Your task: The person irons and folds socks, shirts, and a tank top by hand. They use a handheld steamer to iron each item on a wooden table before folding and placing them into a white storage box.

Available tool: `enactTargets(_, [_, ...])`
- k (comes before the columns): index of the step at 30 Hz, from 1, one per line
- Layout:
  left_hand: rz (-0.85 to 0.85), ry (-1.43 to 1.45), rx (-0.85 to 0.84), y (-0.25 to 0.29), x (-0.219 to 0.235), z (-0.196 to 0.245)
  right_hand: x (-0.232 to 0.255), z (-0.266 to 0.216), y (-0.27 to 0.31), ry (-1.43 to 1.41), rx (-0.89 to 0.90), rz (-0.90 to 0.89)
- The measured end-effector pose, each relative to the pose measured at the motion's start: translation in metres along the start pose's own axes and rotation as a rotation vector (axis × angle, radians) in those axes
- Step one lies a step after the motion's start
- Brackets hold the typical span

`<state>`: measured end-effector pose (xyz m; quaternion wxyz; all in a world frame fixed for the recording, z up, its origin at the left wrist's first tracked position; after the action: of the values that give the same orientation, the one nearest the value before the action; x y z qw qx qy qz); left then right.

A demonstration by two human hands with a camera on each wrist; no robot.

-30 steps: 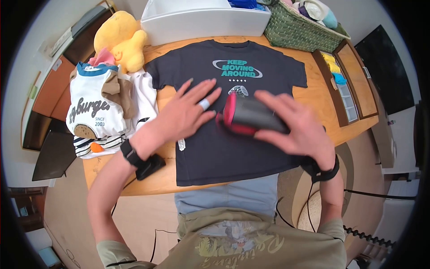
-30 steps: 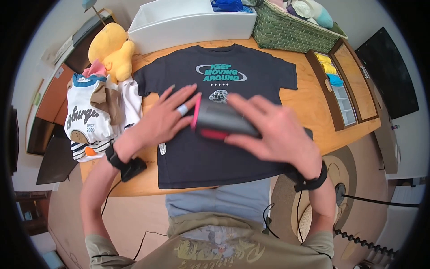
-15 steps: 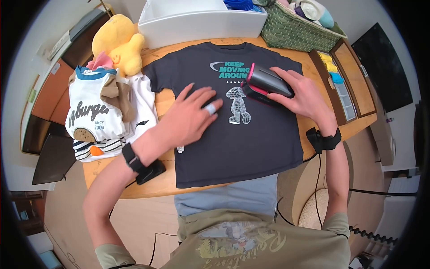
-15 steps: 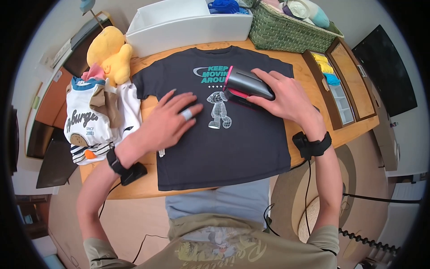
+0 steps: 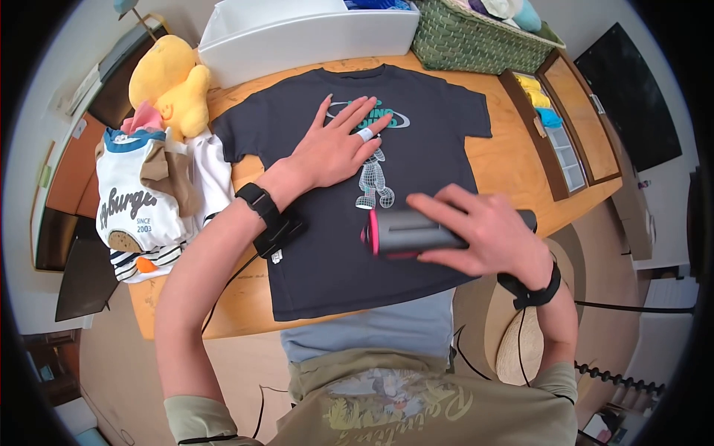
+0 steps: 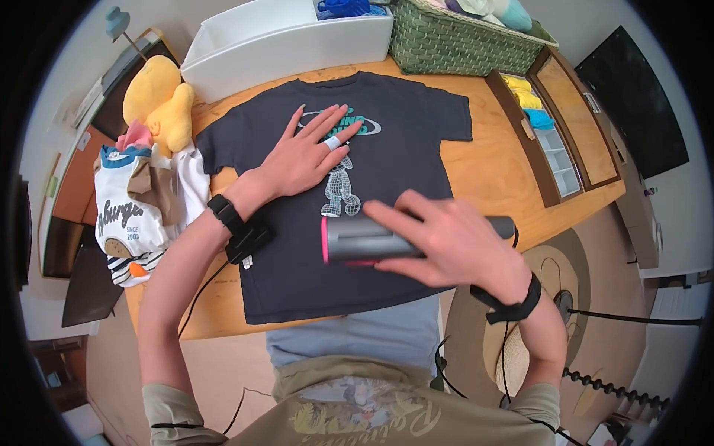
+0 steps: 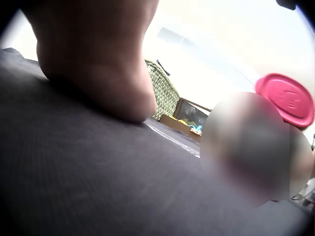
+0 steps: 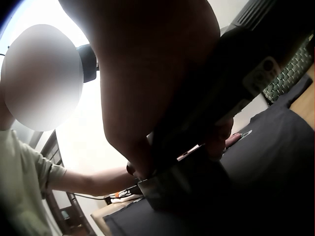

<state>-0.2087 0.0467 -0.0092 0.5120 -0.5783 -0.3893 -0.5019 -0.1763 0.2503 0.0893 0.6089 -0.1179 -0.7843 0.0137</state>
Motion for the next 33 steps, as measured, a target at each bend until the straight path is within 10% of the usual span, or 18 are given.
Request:
enactTargets(10, [0.067,0.002,-0.032,0.003,0.007,0.002,-0.016,-0.052,0.016,-0.039,0.156,-0.086])
enactTargets(22, [-0.032,0.404,-0.348,0.096,0.058,0.093,0.079,0.034,-0.004,0.055,-0.331,0.495])
enactTargets(33, [-0.031,0.547,-0.494,0.115,0.042,0.124,0.008,0.001,-0.076,-0.032,-0.185,0.186])
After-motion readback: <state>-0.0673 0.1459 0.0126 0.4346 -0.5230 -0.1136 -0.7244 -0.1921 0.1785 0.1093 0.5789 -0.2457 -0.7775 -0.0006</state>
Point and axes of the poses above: each hand's wrist, its own y-axis away from the middle knuckle, its own x-axis out of the back of the hand, z = x × y, the point moved 8 cm from there along -y, towards the middle knuckle, and after that the axes turned 1 degree about x, right-handed, at the moved point
